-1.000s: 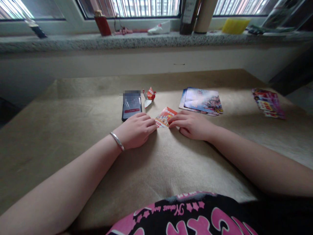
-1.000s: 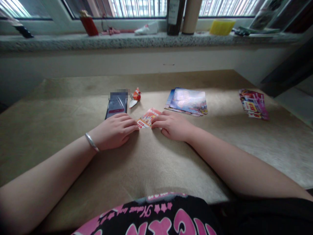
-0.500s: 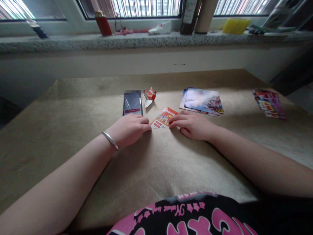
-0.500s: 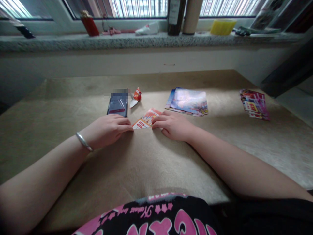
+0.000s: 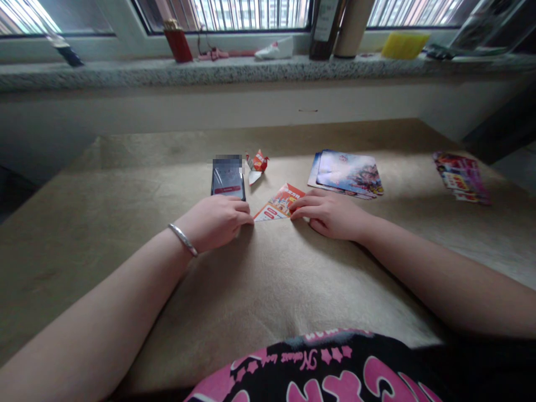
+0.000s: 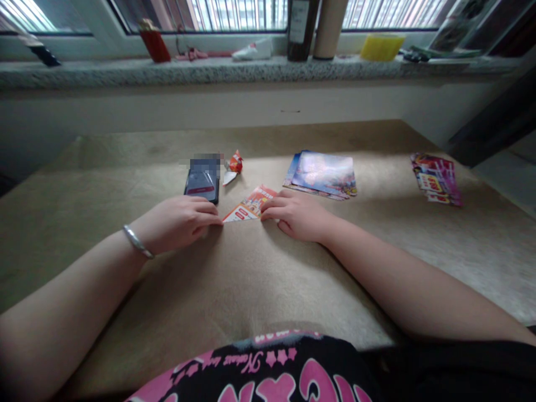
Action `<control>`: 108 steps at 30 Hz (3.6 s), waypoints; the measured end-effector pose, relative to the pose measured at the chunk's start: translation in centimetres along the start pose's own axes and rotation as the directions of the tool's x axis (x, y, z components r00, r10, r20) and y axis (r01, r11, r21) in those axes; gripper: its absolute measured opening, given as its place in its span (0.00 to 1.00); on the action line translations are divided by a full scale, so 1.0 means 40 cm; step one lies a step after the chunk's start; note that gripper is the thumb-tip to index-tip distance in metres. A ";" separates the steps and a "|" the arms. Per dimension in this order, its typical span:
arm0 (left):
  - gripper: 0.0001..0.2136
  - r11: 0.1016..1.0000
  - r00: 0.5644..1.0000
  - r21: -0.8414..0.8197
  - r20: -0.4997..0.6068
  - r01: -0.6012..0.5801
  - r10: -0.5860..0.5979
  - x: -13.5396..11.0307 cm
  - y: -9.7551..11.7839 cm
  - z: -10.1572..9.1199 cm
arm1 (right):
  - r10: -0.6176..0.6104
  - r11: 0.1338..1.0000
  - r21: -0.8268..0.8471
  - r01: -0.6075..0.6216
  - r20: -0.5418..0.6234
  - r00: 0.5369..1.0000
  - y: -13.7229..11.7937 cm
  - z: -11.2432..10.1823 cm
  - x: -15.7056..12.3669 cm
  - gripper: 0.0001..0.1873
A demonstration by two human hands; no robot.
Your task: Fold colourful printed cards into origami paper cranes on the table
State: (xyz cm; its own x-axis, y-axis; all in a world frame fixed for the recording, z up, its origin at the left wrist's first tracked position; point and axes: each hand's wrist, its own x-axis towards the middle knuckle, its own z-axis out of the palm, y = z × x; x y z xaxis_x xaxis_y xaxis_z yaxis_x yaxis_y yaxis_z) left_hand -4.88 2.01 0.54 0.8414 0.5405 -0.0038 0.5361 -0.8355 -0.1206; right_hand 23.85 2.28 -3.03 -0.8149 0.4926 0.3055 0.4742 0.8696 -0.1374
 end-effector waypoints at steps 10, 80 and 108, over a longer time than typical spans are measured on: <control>0.15 1.000 1.000 -0.023 -0.005 0.010 -0.010 -0.015 -0.014 0.001 | 0.006 1.000 0.004 -0.006 0.002 1.000 -0.004 -0.001 0.002 0.20; 0.11 0.969 0.990 -0.231 -0.095 0.084 -0.108 0.005 0.014 0.023 | 0.326 0.943 -0.148 -0.299 0.222 0.919 0.089 -0.116 -0.091 0.15; 0.24 0.910 0.919 -0.303 -0.186 0.282 -0.347 0.029 0.075 0.050 | 0.454 0.889 0.129 -0.440 -0.109 0.884 -0.028 -0.016 -0.009 0.16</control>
State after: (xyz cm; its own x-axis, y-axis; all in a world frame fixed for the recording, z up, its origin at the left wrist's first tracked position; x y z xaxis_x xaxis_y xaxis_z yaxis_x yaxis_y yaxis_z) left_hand -2.43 0.32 -1.83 0.6005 0.7680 0.2227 0.7461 -0.6383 0.1896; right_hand 23.83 1.10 -2.39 -0.4688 0.8268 0.3108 0.7373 0.5601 -0.3777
